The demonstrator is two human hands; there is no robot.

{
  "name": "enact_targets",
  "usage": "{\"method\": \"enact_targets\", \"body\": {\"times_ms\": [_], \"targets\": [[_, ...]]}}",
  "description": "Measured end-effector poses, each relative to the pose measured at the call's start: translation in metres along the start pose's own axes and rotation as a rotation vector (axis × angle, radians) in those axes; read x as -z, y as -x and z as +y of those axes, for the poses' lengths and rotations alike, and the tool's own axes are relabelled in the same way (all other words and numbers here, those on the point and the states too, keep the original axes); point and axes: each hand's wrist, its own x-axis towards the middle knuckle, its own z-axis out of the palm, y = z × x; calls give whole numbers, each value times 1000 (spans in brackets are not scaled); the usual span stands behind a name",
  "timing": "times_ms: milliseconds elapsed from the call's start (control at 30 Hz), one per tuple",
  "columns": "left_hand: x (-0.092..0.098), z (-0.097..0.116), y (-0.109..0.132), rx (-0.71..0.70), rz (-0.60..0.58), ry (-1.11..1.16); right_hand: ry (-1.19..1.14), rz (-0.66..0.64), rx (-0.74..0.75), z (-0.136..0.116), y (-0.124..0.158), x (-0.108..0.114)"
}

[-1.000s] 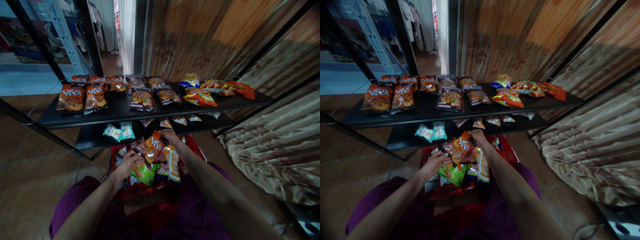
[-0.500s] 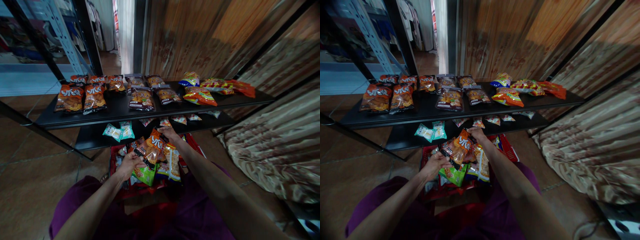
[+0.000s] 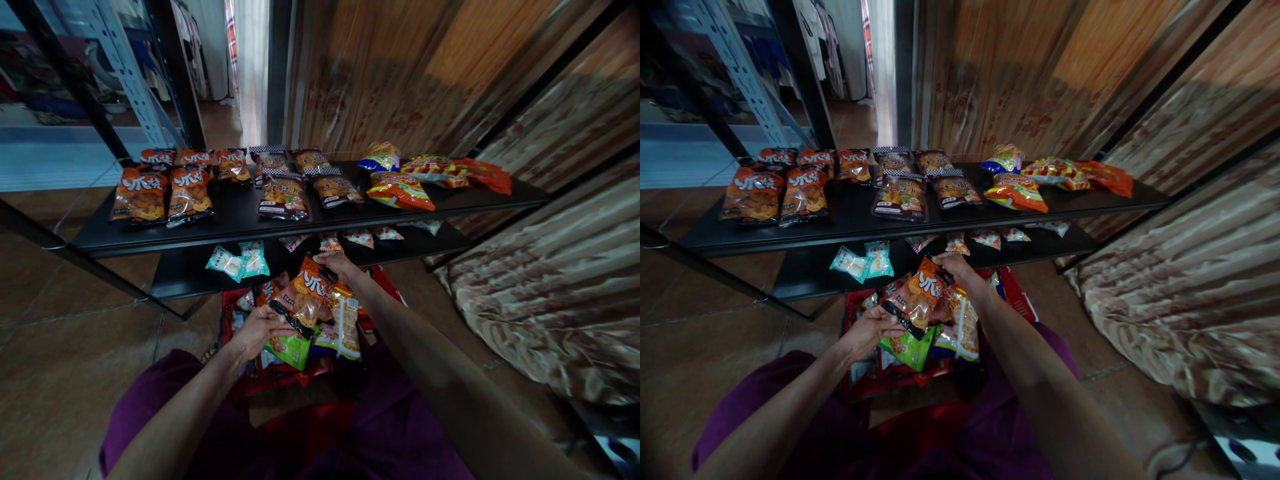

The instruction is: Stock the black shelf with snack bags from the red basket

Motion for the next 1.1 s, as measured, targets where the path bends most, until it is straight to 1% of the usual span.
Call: {"method": "enact_targets", "body": {"times_ms": [167, 233, 300, 400, 633, 700, 833, 900, 967, 1033, 1100], "targets": [[1, 1, 2, 20, -99, 13, -10, -63, 30, 0, 1, -1], [3, 0, 3, 36, -120, -2, -2, -83, 47, 1, 0, -1], [4, -1, 2, 46, -118, -13, 26, -75, 52, 2, -2, -1], [6, -2, 2, 23, -114, -5, 43, -49, 55, 1, -4, -1], [15, 11, -2, 62, -215, 36, 11, -67, 66, -5, -1, 2], [18, 13, -7, 64, -203, -9, 27, -82, 76, -7, 1, 2], [21, 11, -14, 42, -83, -119, 85, -154, 110, -11, 6, -7], [19, 9, -16, 20, -56, -108, 124, -188, 127, -13, 10, -15], [16, 6, -18, -11, -56, -91, 174, -244, 154, -15, 14, -26], [13, 3, -19, -35, -50, -81, 255, -292, 184, -19, 19, -39], [10, 0, -21, -69, -16, -60, 375, -321, 210, -24, 24, -51]]}}
